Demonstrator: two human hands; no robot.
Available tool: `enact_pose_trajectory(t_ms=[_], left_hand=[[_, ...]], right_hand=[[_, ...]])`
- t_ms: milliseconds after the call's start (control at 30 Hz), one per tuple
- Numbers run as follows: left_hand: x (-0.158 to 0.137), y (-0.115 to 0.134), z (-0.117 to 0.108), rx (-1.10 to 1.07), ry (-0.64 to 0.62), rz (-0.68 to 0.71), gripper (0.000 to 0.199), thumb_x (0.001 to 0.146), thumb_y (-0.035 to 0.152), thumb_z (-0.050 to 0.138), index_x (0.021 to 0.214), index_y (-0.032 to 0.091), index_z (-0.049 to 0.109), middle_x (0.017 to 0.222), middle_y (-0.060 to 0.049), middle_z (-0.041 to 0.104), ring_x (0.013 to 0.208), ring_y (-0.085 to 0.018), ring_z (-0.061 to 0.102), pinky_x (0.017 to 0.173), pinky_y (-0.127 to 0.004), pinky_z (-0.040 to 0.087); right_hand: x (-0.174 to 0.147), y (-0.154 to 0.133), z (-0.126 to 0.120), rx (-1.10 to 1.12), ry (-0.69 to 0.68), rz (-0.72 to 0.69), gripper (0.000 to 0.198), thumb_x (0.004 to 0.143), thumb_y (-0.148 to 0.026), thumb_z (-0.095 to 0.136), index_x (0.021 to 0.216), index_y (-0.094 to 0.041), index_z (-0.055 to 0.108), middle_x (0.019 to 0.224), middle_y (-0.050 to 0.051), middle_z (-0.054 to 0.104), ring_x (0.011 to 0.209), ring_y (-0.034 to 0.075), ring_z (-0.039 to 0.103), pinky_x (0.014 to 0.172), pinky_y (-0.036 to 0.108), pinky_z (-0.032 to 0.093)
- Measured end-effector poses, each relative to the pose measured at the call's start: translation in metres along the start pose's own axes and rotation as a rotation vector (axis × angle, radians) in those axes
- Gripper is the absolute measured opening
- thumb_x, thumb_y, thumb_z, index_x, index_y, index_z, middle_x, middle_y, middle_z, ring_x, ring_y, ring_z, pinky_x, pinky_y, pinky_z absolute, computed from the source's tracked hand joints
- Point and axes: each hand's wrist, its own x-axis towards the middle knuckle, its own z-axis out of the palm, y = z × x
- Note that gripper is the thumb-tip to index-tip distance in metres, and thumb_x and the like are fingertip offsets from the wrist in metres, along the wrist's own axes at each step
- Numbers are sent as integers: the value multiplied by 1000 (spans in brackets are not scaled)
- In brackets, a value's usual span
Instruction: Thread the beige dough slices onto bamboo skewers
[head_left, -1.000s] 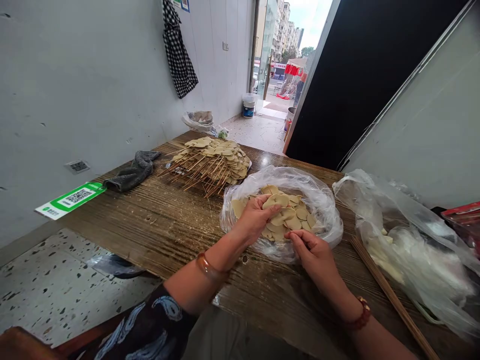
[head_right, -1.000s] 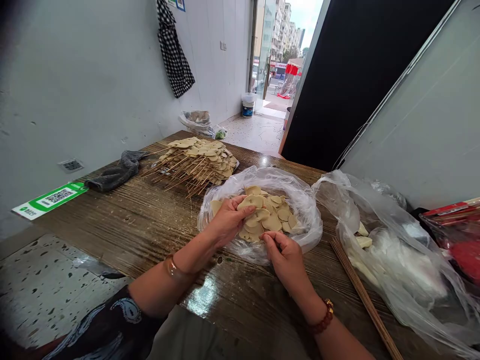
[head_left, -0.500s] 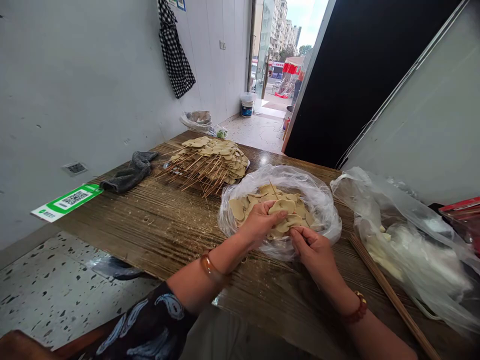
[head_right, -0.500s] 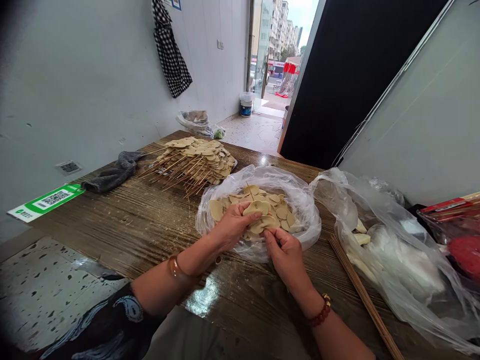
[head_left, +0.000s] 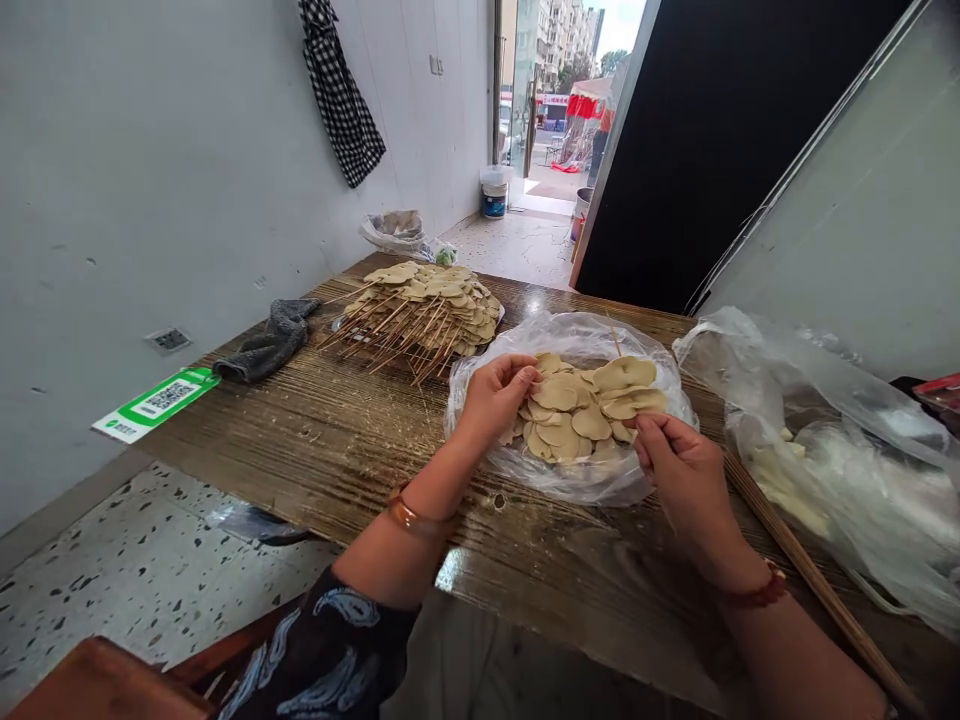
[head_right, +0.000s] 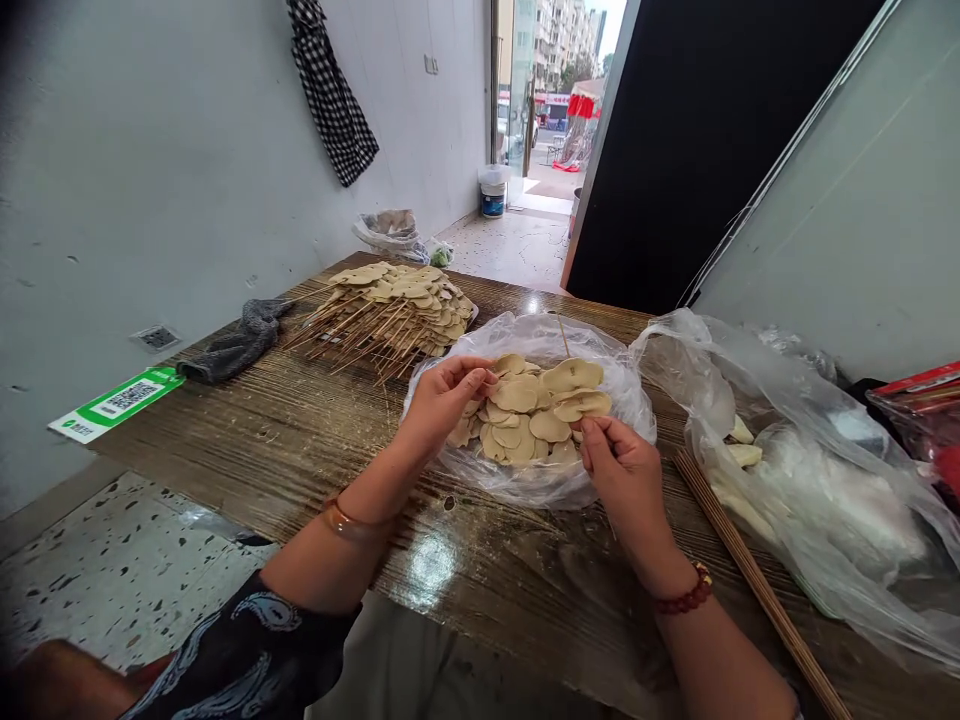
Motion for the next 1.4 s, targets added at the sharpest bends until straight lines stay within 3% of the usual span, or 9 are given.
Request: enact_pose_trajectory(t_ms=[100,200,333,433,667,900,1033,1167,1400], left_hand=[[4,-6,-4,398,-31,137,18,79,25,59,90,14,68,81,-5,69,72,-15,60,66,-26,47],[3,-11,-1,757,-102,324,18,81,21,56,92,16,69,93,-7,69,89,-20,59,81,-33,47],[-1,-15,5,1091,-143,451,25,81,23,58,104,18,67,112,-9,64,104,-26,53,91,-42,43],[-1,-19,6,1177,-144,454,29,80,26,60,107,18,65,114,-10,63,105,-28,51,89,-43,43],[2,-24,6,1114,-98,492,21,77,21,62,98,20,68,111,-8,63,103,-25,52,87,-40,44],[0,-16,12,844,-43,508,9,76,14,58,70,18,63,98,-8,67,97,-22,56,88,-39,42],[2,-12,8,263,-20,167,3,72,18,59,70,16,59,85,-5,66,76,-15,60,70,-29,48],[5,-6,-3,-240,22,-150,19,70,28,66,75,17,52,69,1,60,54,-9,57,54,-23,48],[6,2,-11,-468,56,-217,34,66,25,75,91,13,55,76,-4,66,60,-12,65,55,-22,53]], right_hand=[[2,2,0,59,7,14,29,83,-46,61,77,-17,60,51,-7,41,44,8,31,39,20,22],[1,5,0,57,-7,-2,28,84,-45,60,78,-18,60,52,-7,41,44,8,32,40,20,23],[0,6,2,19,-45,-40,28,87,-44,58,76,-18,60,52,-7,42,45,8,32,41,20,23],[-1,7,3,-13,-58,-55,30,88,-44,56,73,-18,58,51,-7,42,44,7,32,41,20,23],[-2,6,6,-49,-89,-49,31,87,-46,55,77,-18,61,51,-7,42,44,8,33,41,21,25],[-2,5,7,-81,-103,-67,31,87,-45,53,77,-16,62,51,-6,42,46,9,34,43,21,26],[-4,1,7,-114,-111,-66,32,88,-45,53,72,-17,59,50,-6,41,47,9,34,44,21,26],[-9,0,7,-137,-178,-48,33,89,-46,52,73,-17,58,51,-6,40,48,9,34,45,22,27],[-17,-1,10,-285,-313,-62,35,89,-44,50,67,-18,55,51,-4,42,50,11,38,48,23,30]])
